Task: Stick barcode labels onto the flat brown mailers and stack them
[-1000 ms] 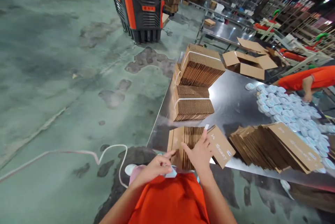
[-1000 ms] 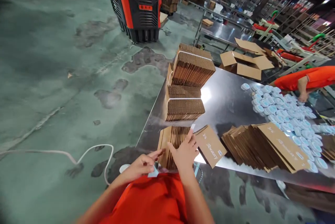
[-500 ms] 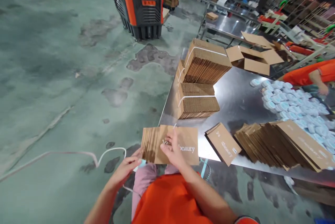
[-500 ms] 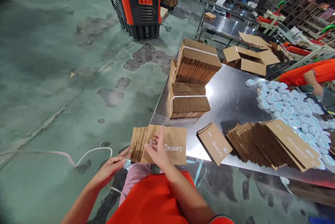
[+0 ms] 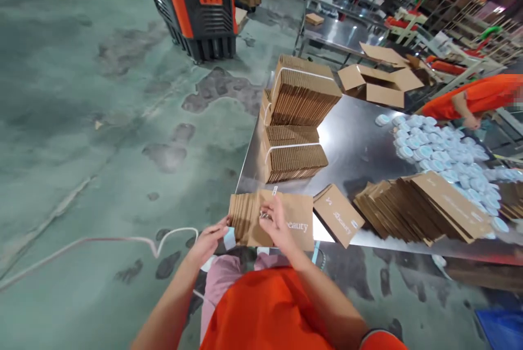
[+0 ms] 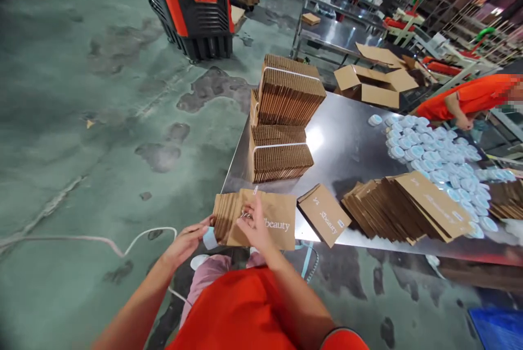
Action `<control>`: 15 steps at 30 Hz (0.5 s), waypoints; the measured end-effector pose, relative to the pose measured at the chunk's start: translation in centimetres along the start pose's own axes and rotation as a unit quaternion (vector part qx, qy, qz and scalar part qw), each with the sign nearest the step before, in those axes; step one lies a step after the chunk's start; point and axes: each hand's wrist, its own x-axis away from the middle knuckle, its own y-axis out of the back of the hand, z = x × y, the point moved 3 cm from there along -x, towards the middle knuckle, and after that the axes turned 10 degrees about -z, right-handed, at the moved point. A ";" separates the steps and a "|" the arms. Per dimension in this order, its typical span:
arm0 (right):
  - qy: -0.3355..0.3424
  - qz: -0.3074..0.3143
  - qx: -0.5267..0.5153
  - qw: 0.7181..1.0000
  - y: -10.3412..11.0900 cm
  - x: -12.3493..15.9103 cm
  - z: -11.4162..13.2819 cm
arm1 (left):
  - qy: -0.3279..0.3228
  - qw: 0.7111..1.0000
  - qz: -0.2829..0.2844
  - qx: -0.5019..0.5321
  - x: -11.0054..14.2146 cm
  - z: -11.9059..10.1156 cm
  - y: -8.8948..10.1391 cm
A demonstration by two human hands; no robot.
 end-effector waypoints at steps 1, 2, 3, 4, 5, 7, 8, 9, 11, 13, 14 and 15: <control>-0.003 -0.001 -0.013 1.000 0.5 -0.2 0.2 | 0.004 1.000 -0.003 0.001 0.1 0.2 -0.5; -0.003 0.000 -0.025 1.000 0.9 -0.3 0.5 | 0.003 1.000 -0.008 -0.001 0.3 0.3 -0.8; 0.002 0.001 -0.036 0.999 1.2 -0.3 1.0 | -0.004 1.000 -0.017 -0.007 0.6 0.4 -1.0; 0.012 -0.002 -0.045 0.999 1.6 -0.3 1.7 | -0.019 0.999 -0.027 -0.022 1.0 0.4 -1.0; 0.025 -0.013 -0.052 0.998 2.2 -0.4 2.5 | -0.040 0.998 -0.035 -0.046 1.6 0.3 -0.8; 0.053 -0.063 -0.049 0.995 4.3 -0.5 4.2 | -0.089 0.989 -0.041 -0.113 3.5 -0.2 -0.5; 0.062 -0.101 -0.035 0.992 5.8 -0.7 5.0 | -0.107 0.982 -0.034 -0.153 4.7 -0.5 -0.4; 0.068 -0.142 -0.011 0.988 7.6 -0.9 5.5 | -0.122 0.974 -0.027 -0.191 6.1 -0.8 -0.4; 0.072 -0.208 0.063 0.973 11.2 -1.3 6.0 | -0.140 0.954 -0.005 -0.263 8.9 -1.4 -1.0; 0.068 -0.231 0.145 0.960 14.3 -1.8 5.6 | -0.161 0.942 0.005 -0.296 11.5 -1.9 -2.4; 0.064 -0.227 0.181 0.955 15.3 -2.1 5.2 | -0.170 0.937 0.012 -0.304 12.4 -2.1 -3.5; 0.058 -0.218 0.210 0.951 16.0 -2.3 4.6 | -0.177 0.935 0.021 -0.308 13.0 -2.1 -4.8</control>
